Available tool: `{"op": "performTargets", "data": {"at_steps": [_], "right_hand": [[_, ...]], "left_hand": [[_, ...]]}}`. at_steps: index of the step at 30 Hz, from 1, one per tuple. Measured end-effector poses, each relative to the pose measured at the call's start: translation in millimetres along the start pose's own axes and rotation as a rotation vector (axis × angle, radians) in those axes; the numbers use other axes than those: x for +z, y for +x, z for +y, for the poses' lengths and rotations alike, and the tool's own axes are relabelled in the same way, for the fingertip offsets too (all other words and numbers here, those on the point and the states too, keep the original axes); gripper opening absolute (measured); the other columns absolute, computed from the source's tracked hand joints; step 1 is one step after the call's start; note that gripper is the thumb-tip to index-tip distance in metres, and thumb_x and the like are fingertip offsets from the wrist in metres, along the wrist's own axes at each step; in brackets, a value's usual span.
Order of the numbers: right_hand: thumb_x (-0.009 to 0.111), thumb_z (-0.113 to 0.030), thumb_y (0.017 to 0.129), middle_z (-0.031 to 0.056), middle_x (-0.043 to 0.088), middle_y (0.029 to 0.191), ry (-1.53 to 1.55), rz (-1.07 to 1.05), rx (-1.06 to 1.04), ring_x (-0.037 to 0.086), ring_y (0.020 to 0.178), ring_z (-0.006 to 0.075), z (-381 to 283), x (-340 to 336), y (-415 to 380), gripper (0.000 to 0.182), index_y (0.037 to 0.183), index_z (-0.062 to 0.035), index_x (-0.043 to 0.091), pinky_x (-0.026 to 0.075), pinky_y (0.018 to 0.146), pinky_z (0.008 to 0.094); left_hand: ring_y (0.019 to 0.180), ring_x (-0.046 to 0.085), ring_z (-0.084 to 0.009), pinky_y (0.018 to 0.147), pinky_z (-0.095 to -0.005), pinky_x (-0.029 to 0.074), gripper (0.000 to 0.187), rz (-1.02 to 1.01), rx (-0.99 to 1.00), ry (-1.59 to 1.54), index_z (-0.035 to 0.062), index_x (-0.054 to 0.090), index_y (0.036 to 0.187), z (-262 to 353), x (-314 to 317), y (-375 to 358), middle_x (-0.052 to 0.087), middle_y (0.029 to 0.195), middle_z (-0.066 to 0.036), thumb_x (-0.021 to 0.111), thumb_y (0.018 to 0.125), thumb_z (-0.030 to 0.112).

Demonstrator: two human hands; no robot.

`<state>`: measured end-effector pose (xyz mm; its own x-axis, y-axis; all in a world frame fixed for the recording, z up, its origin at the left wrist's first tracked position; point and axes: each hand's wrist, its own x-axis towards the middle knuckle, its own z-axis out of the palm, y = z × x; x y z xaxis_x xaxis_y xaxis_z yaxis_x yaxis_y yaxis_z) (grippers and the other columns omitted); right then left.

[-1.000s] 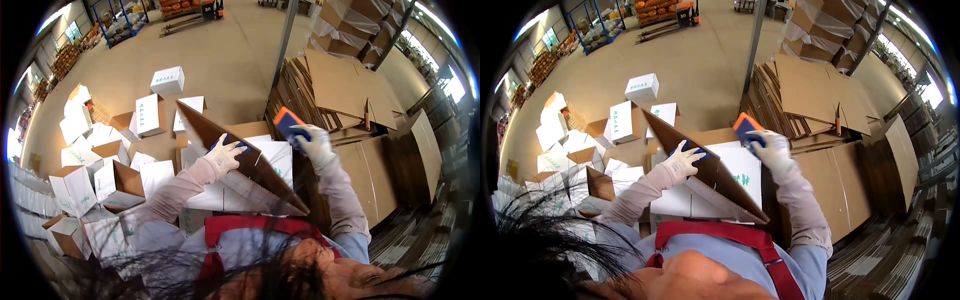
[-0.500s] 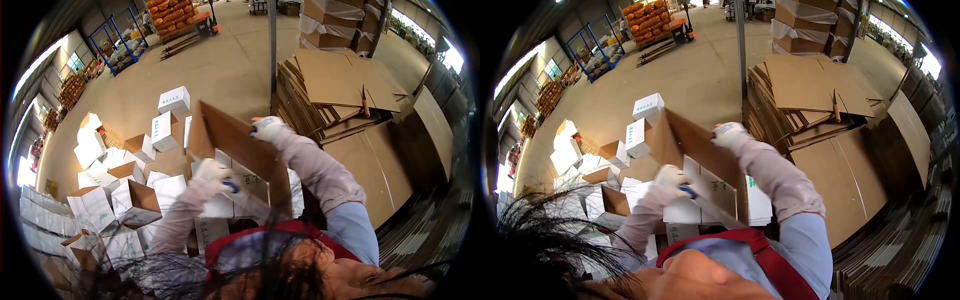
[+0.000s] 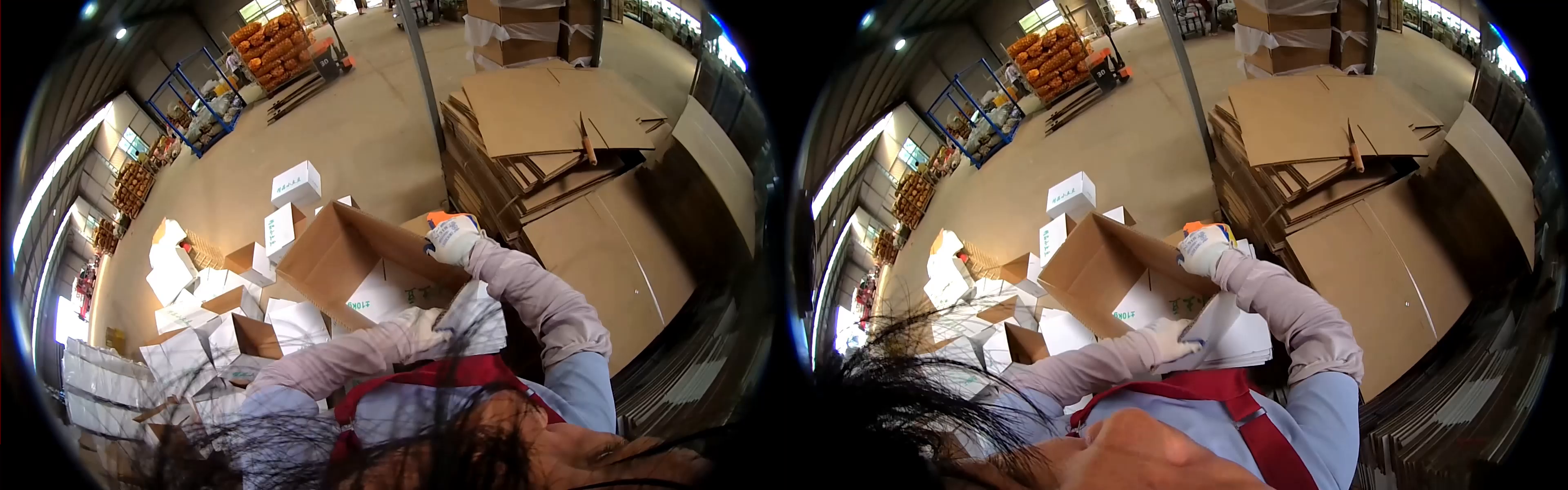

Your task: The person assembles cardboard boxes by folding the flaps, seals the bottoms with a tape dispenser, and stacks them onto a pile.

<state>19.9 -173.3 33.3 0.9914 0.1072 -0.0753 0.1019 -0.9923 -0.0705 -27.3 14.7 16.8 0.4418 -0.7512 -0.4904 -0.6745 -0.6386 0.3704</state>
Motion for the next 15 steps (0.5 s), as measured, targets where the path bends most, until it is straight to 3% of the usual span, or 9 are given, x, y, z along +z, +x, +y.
{"op": "performTargets", "data": {"at_steps": [2, 3, 5, 6, 9, 11, 13, 14, 15], "right_hand": [[0.05, -0.035, 0.083, 0.0053, 0.066, 0.098, 0.011, -0.01, -0.035, 0.064, 0.089, 0.0247, 9, 4, 2, 0.03, 0.097, -0.0165, 0.069, 0.05, 0.069, 0.0409], [0.05, -0.035, 0.083, 0.0052, 0.065, 0.098, 0.016, -0.011, -0.069, 0.064, 0.09, 0.0251, 8, 5, 3, 0.03, 0.097, -0.0166, 0.069, 0.05, 0.069, 0.0412], [0.05, -0.035, 0.084, 0.0051, 0.065, 0.098, 0.01, 0.006, -0.08, 0.064, 0.091, 0.0253, -2, 2, 4, 0.03, 0.097, -0.0164, 0.069, 0.05, 0.068, 0.0412], [0.05, -0.035, 0.084, 0.0048, 0.066, 0.096, -0.003, -0.009, -0.057, 0.064, 0.09, 0.0248, -6, -1, 8, 0.03, 0.096, -0.0161, 0.07, 0.05, 0.069, 0.0404], [0.05, -0.034, 0.084, 0.0059, 0.068, 0.089, -0.016, -0.045, -0.05, 0.065, 0.085, 0.0238, -12, -1, 8, 0.028, 0.09, -0.0146, 0.07, 0.05, 0.069, 0.0381], [0.05, -0.033, 0.084, 0.007, 0.068, 0.086, 0.031, 0.029, -0.053, 0.066, 0.082, 0.0235, -7, 6, 3, 0.028, 0.088, -0.0133, 0.069, 0.05, 0.068, 0.0378], [0.05, -0.032, 0.084, 0.0089, 0.068, 0.084, 0.007, 0.023, -0.058, 0.066, 0.08, 0.0252, -9, -4, -1, 0.026, 0.09, -0.0143, 0.068, 0.05, 0.067, 0.0388], [0.05, -0.032, 0.084, 0.0092, 0.068, 0.084, 0.008, 0.015, -0.038, 0.066, 0.079, 0.0256, -12, -9, -2, 0.025, 0.091, -0.0153, 0.067, 0.049, 0.067, 0.0392], [0.05, -0.031, 0.084, 0.0095, 0.068, 0.083, 0.011, -0.002, -0.019, 0.065, 0.078, 0.0261, -15, -9, -3, 0.024, 0.093, -0.0162, 0.066, 0.049, 0.066, 0.0396]], "left_hand": [[0.079, 0.064, -0.0173, 0.068, -0.0307, 0.052, 0.05, -0.125, -0.127, -0.155, 0.0039, 0.055, 0.117, -24, 6, 16, 0.065, 0.092, -0.018, 0.065, 0.08, 0.036], [0.075, 0.066, -0.019, 0.066, -0.03, 0.052, 0.043, -0.165, 0.021, -0.453, 0.0033, 0.06, 0.109, -64, 11, 25, 0.065, 0.089, -0.019, 0.065, 0.08, 0.034], [0.084, 0.064, -0.0289, 0.079, -0.0387, 0.048, 0.058, -0.333, -0.245, -0.99, 0.0037, 0.065, 0.102, -125, 27, 36, 0.065, 0.093, -0.018, 0.062, 0.074, 0.055], [0.084, 0.064, -0.0289, 0.079, -0.0387, 0.048, 0.058, -0.326, -0.241, -0.993, 0.0037, 0.065, 0.102, -135, 27, 49, 0.065, 0.093, -0.018, 0.062, 0.074, 0.055], [0.087, 0.064, -0.0286, 0.082, -0.0395, 0.049, 0.059, -0.478, -0.425, 0.105, 0.006, 0.065, 0.104, -131, 20, 82, 0.066, 0.095, -0.017, 0.059, 0.076, 0.057], [0.104, 0.058, -0.0293, 0.092, -0.0458, 0.043, 0.061, -0.362, -0.351, 0.331, 0.0111, 0.057, 0.118, -98, -5, 71, 0.06, 0.113, -0.015, 0.056, 0.078, 0.056], [0.121, 0.044, -0.0313, 0.1, -0.0521, 0.032, 0.064, 0.174, -0.3, 0.508, 0.0144, 0.045, 0.131, -90, -44, 45, 0.047, 0.132, -0.013, 0.056, 0.079, 0.051], [0.127, 0.036, -0.0314, 0.104, -0.0536, 0.024, 0.067, 0.526, -0.32, 0.679, 0.012, 0.04, 0.133, -115, -62, 42, 0.042, 0.135, -0.013, 0.056, 0.079, 0.048], [0.124, 0.039, -0.0265, 0.105, -0.0471, 0.024, 0.053, 0.798, -0.416, 0.639, 0.0133, 0.049, 0.124, -117, -97, 21, 0.049, 0.126, -0.01, 0.059, 0.079, 0.041]]}}
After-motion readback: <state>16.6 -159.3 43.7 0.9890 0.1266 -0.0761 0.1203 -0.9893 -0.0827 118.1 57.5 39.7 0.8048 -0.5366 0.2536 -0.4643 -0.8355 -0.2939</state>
